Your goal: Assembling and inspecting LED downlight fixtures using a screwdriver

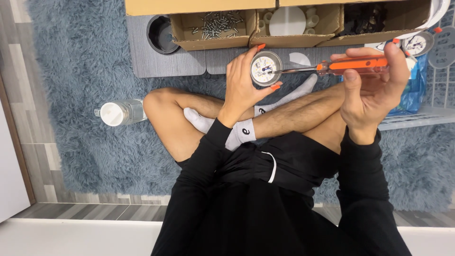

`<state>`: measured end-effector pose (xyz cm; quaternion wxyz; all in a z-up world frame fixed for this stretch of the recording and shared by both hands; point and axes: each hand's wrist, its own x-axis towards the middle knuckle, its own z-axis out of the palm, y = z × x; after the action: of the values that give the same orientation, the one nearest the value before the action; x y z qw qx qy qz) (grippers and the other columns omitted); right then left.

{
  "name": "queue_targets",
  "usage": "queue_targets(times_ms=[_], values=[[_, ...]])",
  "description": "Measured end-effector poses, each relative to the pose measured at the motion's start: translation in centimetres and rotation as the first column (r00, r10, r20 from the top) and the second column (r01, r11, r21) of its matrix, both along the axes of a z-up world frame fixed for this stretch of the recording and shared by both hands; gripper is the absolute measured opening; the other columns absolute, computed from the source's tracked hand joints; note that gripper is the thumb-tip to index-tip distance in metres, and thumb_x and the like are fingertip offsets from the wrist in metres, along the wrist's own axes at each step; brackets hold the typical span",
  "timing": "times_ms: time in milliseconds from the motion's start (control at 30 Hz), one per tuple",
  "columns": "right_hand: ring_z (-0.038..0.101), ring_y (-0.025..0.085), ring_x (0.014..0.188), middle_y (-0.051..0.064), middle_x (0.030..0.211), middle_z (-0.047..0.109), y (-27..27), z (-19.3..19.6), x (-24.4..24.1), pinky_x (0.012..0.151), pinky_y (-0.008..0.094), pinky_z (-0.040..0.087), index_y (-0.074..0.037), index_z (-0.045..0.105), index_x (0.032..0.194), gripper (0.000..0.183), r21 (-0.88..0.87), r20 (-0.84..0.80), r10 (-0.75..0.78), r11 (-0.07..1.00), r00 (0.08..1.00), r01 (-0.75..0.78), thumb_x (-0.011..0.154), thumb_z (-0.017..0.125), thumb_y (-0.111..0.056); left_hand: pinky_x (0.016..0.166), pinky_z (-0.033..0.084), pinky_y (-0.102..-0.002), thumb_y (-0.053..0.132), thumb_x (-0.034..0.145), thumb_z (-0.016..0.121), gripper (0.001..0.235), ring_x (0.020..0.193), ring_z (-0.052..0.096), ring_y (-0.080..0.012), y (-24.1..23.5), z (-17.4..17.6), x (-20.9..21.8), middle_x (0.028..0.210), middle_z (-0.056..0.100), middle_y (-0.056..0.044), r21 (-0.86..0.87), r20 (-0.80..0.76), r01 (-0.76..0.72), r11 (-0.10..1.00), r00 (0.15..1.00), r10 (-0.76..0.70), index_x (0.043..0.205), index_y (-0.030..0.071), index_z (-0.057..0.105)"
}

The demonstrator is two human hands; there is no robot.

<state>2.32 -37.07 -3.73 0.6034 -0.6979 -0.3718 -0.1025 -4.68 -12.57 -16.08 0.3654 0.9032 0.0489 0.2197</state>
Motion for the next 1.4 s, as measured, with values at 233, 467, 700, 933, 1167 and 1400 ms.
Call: queue_targets(times_ms=[233, 467, 700, 933, 1167, 1400], values=[[0.071, 0.062, 0.120, 0.044, 0.140, 0.056, 0.7, 2.6, 0.8, 0.104, 0.067, 0.067, -0.010, 0.032, 0.162, 0.050, -0.093, 0.034, 0.146, 0.985, 0.989, -0.142, 0.124, 0.055, 0.013, 0.115, 0.046, -0.043, 0.072, 0.086, 0.086, 0.098, 0.126, 0.066, -0.0255, 0.0, 0.1, 0.0, 0.139, 0.068, -0.005, -0.018, -0.003, 0.002, 1.000, 1.000, -0.002, 0.154, 0.012, 0.050], [0.076, 0.055, 0.124, 0.043, 0.133, 0.065, 2.6, 4.0, 1.1, 0.104, 0.056, 0.072, -0.004, 0.039, 0.151, 0.058, -0.147, -0.026, 0.289, 0.946, 0.957, -0.289, 0.112, 0.072, 0.023, 0.113, 0.048, -0.044, 0.074, 0.086, 0.085, 0.097, 0.125, 0.067, -0.0262, -0.2, 0.0, 0.1, 0.136, 0.068, -0.005, -0.013, 0.029, -0.013, 1.000, 0.999, 0.013, 0.152, 0.011, 0.051], [0.074, 0.052, 0.118, 0.028, 0.149, 0.044, 3.5, 2.0, 1.4, 0.105, 0.062, 0.071, -0.004, 0.036, 0.157, 0.060, -0.061, 0.042, 0.181, 0.982, 0.983, -0.178, 0.115, 0.073, 0.017, 0.106, 0.049, -0.043, 0.075, 0.085, 0.087, 0.097, 0.122, 0.067, -0.0284, -0.1, -1.1, 0.4, 0.133, 0.071, -0.009, 0.075, 0.067, -0.020, 0.997, 0.998, 0.015, 0.148, 0.008, 0.056], [0.075, 0.053, 0.120, 0.039, 0.136, 0.064, 3.2, 2.9, 1.1, 0.105, 0.060, 0.070, -0.015, 0.032, 0.167, 0.069, -0.070, -0.024, 0.238, 0.968, 0.971, -0.239, 0.119, 0.066, 0.021, 0.111, 0.049, -0.043, 0.057, 0.092, 0.089, 0.086, 0.130, 0.067, -0.0285, -0.4, -1.0, 0.3, 0.140, 0.070, -0.009, 0.085, 0.052, -0.012, 0.996, 0.999, 0.008, 0.153, 0.008, 0.054], [0.076, 0.052, 0.115, 0.040, 0.131, 0.064, 3.6, 2.8, 1.3, 0.104, 0.059, 0.071, -0.009, 0.035, 0.164, 0.069, -0.108, 0.055, 0.274, 0.958, 0.960, -0.267, 0.114, 0.073, 0.019, 0.113, 0.048, -0.042, 0.051, 0.092, 0.088, 0.080, 0.131, 0.067, -0.0264, -0.5, -0.8, 0.3, 0.140, 0.071, -0.006, 0.069, 0.046, -0.021, 0.997, 0.999, 0.018, 0.153, 0.012, 0.054], [0.067, 0.055, 0.116, 0.041, 0.129, 0.059, 2.7, 2.2, 2.5, 0.104, 0.072, 0.069, -0.020, 0.035, 0.171, 0.074, 0.051, 0.120, 0.250, 0.965, 0.961, -0.257, 0.117, 0.057, 0.026, 0.114, 0.048, -0.041, 0.045, 0.085, 0.096, 0.087, 0.135, 0.067, -0.0251, -0.6, -1.4, 0.3, 0.143, 0.070, -0.005, 0.041, 0.050, -0.027, 0.999, 0.998, 0.025, 0.153, 0.011, 0.054]])
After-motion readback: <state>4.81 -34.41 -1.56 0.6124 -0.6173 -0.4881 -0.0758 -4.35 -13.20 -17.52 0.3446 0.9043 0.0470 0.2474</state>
